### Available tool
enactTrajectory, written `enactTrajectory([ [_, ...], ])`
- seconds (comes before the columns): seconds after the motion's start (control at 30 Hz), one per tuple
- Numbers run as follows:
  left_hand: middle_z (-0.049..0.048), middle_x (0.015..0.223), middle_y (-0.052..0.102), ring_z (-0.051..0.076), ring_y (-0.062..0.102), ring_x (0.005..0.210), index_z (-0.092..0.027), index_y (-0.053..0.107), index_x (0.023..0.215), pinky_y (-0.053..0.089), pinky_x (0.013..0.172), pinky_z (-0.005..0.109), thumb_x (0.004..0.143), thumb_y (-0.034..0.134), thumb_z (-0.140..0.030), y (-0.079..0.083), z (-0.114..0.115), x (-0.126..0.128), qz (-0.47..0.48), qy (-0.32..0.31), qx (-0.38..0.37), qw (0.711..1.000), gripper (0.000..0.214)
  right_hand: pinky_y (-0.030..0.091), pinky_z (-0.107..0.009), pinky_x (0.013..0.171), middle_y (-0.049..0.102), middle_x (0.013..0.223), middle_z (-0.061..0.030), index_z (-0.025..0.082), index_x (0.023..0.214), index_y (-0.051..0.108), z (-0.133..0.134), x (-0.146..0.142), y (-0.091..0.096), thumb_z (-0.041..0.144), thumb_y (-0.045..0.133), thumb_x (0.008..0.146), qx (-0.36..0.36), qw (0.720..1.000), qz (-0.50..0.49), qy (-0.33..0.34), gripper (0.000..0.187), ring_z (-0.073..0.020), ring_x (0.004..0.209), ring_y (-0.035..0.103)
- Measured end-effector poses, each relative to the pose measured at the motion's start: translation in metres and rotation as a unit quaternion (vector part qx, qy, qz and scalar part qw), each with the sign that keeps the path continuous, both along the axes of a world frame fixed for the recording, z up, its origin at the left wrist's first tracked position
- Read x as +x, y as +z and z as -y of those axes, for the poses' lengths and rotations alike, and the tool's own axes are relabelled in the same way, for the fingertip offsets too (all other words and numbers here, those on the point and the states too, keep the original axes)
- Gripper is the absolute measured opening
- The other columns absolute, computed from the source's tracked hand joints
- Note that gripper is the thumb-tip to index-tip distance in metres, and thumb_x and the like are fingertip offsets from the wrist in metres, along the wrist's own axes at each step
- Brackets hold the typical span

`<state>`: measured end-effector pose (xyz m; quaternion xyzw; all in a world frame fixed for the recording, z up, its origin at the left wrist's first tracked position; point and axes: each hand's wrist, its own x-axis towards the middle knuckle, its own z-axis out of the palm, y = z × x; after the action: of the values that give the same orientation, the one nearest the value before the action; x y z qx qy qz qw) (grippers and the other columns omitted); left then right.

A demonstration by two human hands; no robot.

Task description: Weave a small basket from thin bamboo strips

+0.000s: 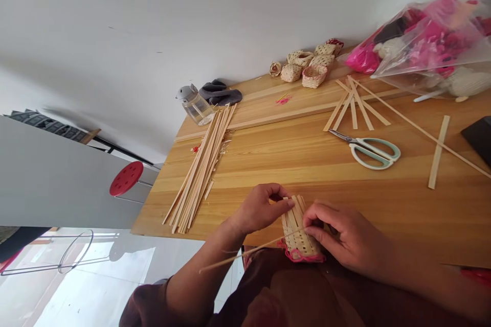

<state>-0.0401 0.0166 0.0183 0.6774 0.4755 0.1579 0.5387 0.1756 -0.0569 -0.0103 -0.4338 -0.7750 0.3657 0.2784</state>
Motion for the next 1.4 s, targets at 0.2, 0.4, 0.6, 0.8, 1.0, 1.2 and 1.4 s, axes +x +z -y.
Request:
enactTrajectory([
  [0.2, 0.0012, 0.082, 0.066, 0.014, 0.057, 0.078, -0.016, 0.067, 0.081, 0.044, 0.071, 0.024, 0.087, 0.068, -0.038, 0.003, 0.004, -0.002, -0.008, 0.004, 0.007, 1.0, 0.022, 0.046, -0.031, 0.069, 0.065, 0.083, -0.001, 0.023, 0.092, 0.06, -0.004, -0.003, 0.006, 0.025, 0.055, 0.098, -0.032, 0.999, -0.005, 0.014, 0.008, -0.0173, 0.072, 0.059],
  [0.4, 0.0034, 0.092, 0.067, 0.015, 0.059, 0.082, -0.016, 0.065, 0.088, 0.043, 0.066, 0.022, 0.091, 0.065, -0.04, 0.004, 0.013, -0.003, 0.03, 0.009, 0.011, 0.999, 0.024, 0.044, -0.029, 0.06, 0.062, 0.079, 0.0017, 0.025, 0.123, 0.057, -0.019, -0.008, 0.012, 0.046, 0.058, 0.097, -0.163, 0.978, -0.11, -0.076, 0.033, -0.0179, 0.07, 0.058],
  [0.6, 0.0041, 0.094, 0.065, 0.016, 0.058, 0.088, -0.017, 0.068, 0.083, 0.046, 0.072, 0.025, 0.086, 0.072, -0.026, 0.004, 0.013, -0.004, 0.013, 0.027, 0.124, 0.992, 0.01, 0.034, -0.027, 0.054, 0.047, 0.063, 0.0058, 0.021, 0.079, 0.061, -0.046, -0.013, 0.014, 0.05, 0.072, 0.086, -0.2, 0.972, -0.116, -0.04, 0.031, -0.0127, 0.06, 0.041],
  [0.8, 0.0011, 0.087, 0.052, 0.01, 0.052, 0.069, -0.016, 0.07, 0.083, 0.046, 0.05, 0.018, 0.085, 0.072, -0.029, -0.004, 0.012, -0.007, 0.058, 0.055, 0.052, 0.995, 0.013, 0.034, -0.027, 0.055, 0.05, 0.062, 0.0048, 0.021, 0.079, 0.059, -0.052, -0.006, 0.008, 0.046, 0.068, 0.089, -0.218, 0.969, -0.119, -0.011, 0.029, -0.0133, 0.06, 0.044],
  [1.0, 0.001, 0.09, 0.053, 0.007, 0.057, 0.064, -0.016, 0.07, 0.083, 0.056, 0.055, 0.021, 0.083, 0.075, -0.031, -0.003, 0.016, -0.004, 0.069, 0.073, 0.049, 0.994, 0.016, 0.034, -0.027, 0.055, 0.05, 0.065, 0.0058, 0.02, 0.089, 0.061, -0.05, -0.005, 0.005, 0.041, 0.071, 0.086, -0.222, 0.967, -0.124, -0.016, 0.024, -0.0133, 0.061, 0.043],
  [1.2, 0.0001, 0.072, 0.061, 0.011, 0.062, 0.061, -0.014, 0.062, 0.08, 0.051, 0.057, 0.023, 0.084, 0.073, -0.035, 0.006, 0.016, -0.002, 0.061, 0.053, -0.013, 0.997, 0.023, 0.029, -0.026, 0.053, 0.045, 0.062, 0.0068, 0.021, 0.077, 0.057, -0.052, -0.006, 0.011, 0.036, 0.075, 0.08, -0.262, 0.957, -0.123, 0.012, 0.024, -0.0116, 0.058, 0.038],
  [1.4, -0.0012, 0.071, 0.06, 0.01, 0.063, 0.062, -0.015, 0.061, 0.079, 0.05, 0.06, 0.022, 0.085, 0.071, -0.032, 0.004, 0.018, -0.001, 0.098, 0.067, -0.049, 0.992, 0.021, 0.029, -0.025, 0.051, 0.049, 0.058, 0.006, 0.021, 0.071, 0.053, -0.053, -0.007, 0.011, 0.039, 0.074, 0.077, -0.307, 0.937, -0.166, 0.009, 0.029, -0.011, 0.054, 0.041],
])
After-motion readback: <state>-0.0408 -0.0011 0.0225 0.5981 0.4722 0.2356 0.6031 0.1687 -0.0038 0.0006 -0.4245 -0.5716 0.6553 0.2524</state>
